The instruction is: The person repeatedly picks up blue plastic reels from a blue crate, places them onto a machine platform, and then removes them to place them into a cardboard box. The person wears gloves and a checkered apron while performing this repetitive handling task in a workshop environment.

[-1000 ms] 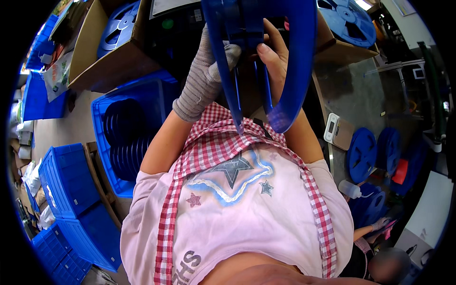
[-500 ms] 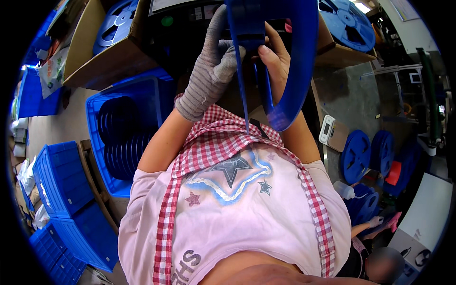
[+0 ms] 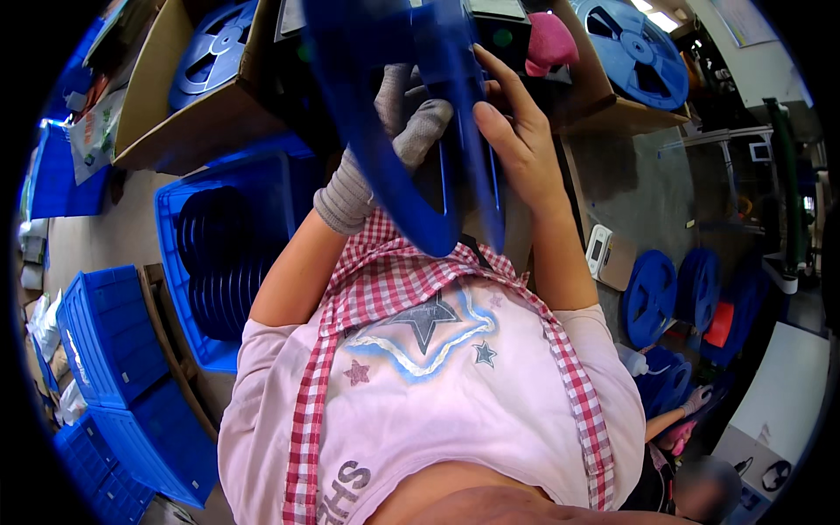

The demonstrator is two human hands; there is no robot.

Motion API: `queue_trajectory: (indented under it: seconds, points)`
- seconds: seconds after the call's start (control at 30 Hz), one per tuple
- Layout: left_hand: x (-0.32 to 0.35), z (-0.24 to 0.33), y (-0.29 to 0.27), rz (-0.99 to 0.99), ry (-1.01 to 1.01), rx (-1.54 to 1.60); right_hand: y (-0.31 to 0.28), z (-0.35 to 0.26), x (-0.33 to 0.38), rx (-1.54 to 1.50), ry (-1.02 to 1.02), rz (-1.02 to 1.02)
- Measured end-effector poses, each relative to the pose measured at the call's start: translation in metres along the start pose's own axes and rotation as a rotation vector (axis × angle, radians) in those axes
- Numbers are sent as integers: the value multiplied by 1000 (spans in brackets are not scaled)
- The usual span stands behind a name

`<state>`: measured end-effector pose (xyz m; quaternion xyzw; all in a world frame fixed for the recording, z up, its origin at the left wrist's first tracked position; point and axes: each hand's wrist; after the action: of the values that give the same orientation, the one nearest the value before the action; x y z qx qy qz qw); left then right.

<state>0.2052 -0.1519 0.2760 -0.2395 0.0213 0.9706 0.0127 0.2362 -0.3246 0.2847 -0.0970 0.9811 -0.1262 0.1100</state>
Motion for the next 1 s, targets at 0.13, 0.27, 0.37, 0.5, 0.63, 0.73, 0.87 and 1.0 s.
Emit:
queue_trajectory:
  seconds: [0.13, 0.27, 0.37, 0.5, 0.63, 0.73, 0.87, 1.0]
  points:
    - [-9, 4, -12, -33, -33, 86, -29, -30, -17, 437, -104, -53]
    - [-53, -31, -35, -228, 173, 248, -55, -49, -59, 574, -143, -95]
    - [-114, -38, -54, -420, 155, 794, -66, -62, -114, 719, -107, -94]
    - [-176, -26, -125, 58, 78, 287, -66, -98, -196, 886, -226, -65]
    - [-192, 13, -118, 36, 96, 318, -64, -94, -272, 709, -509, -100]
    - [-200, -1, -127, 107, 18, 433, -57, -98, -289, 957, -168, -79]
    - [-200, -13, -137, 59, 43, 389, -48, -74, -314, 872, -257, -140]
    - [-194, -21, -141, 38, -56, 394, -41, -103, -287, 1031, -75, -142]
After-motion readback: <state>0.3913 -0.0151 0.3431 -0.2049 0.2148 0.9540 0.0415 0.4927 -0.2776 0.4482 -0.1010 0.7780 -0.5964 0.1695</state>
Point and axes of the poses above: each hand's wrist, its own x-axis away from the middle knuckle, its own y-axis out of the palm, z = x × y, and after that the axes turned 9 degrees about y, right-handed
